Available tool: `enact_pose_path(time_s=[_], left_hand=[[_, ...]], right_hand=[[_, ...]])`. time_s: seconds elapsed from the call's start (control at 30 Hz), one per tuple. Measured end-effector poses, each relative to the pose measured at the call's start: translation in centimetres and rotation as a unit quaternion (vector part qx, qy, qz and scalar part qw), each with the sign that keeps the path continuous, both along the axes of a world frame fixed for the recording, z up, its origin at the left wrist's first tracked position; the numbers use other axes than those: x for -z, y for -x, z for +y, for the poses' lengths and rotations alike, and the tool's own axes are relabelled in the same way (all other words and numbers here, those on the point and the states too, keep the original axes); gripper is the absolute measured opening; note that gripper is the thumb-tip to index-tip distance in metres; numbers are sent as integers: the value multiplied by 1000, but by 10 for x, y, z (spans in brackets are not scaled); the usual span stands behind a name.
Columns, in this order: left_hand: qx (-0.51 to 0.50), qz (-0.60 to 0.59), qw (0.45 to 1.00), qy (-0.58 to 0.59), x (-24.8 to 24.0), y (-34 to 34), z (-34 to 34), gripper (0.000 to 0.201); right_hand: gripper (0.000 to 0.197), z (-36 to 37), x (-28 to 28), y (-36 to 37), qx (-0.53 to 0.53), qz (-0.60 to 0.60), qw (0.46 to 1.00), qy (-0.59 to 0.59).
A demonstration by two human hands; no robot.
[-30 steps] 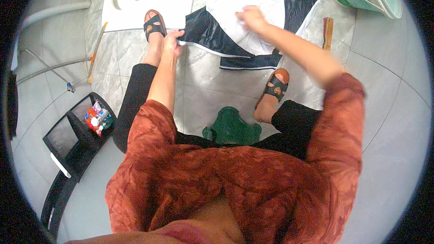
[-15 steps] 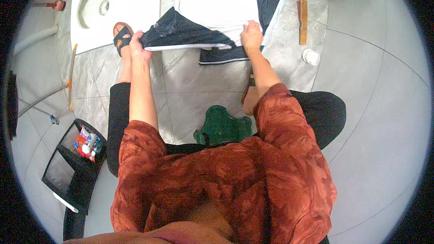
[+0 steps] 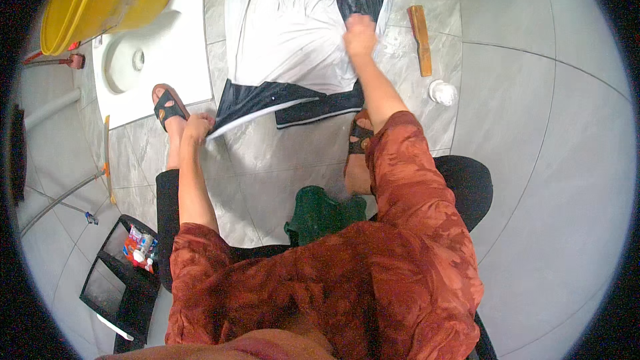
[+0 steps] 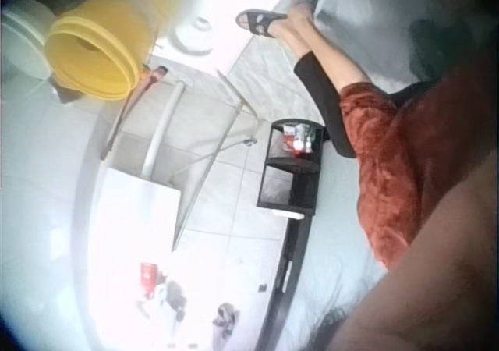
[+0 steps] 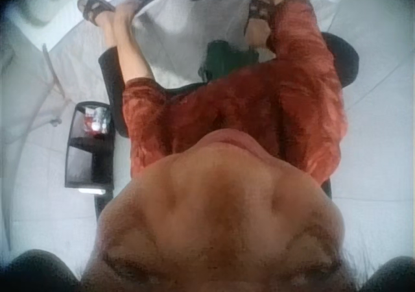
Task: The person scrubs a white t-shirt and then a pair of black trousers on the floor using a brush and soap, kemudian wrings them out and places them in a yellow bucket.
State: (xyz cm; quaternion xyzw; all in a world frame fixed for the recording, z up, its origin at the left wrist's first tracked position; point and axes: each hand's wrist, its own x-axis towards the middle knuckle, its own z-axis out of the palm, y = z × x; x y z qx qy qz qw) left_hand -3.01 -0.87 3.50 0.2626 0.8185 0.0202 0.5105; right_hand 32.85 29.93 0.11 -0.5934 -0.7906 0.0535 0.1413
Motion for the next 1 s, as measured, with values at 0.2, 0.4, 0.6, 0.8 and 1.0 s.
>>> enact_pose_path(time_s=[0.2,0.4,0.6,0.8,1.0], left_hand=[[98,222,965,-96,-33,-53,50,15],[158,163,949,-217,-21,-110,80,37],[188,152,950,-200,-5,-133,73,22],[196,137,958,-160,-9,-139,72,15],[301,106,939,-125,1,-158,55,17]], right_hand=[[13,53,-7,2,-86,36,995,-35],[12,-43,0,121,-479,127,866,-75],[19,7,19,101,-435,15,899,-55],[34,26,-21,22,-316,-135,939,8],[46,-60,-55,24,-519,-176,808,217]])
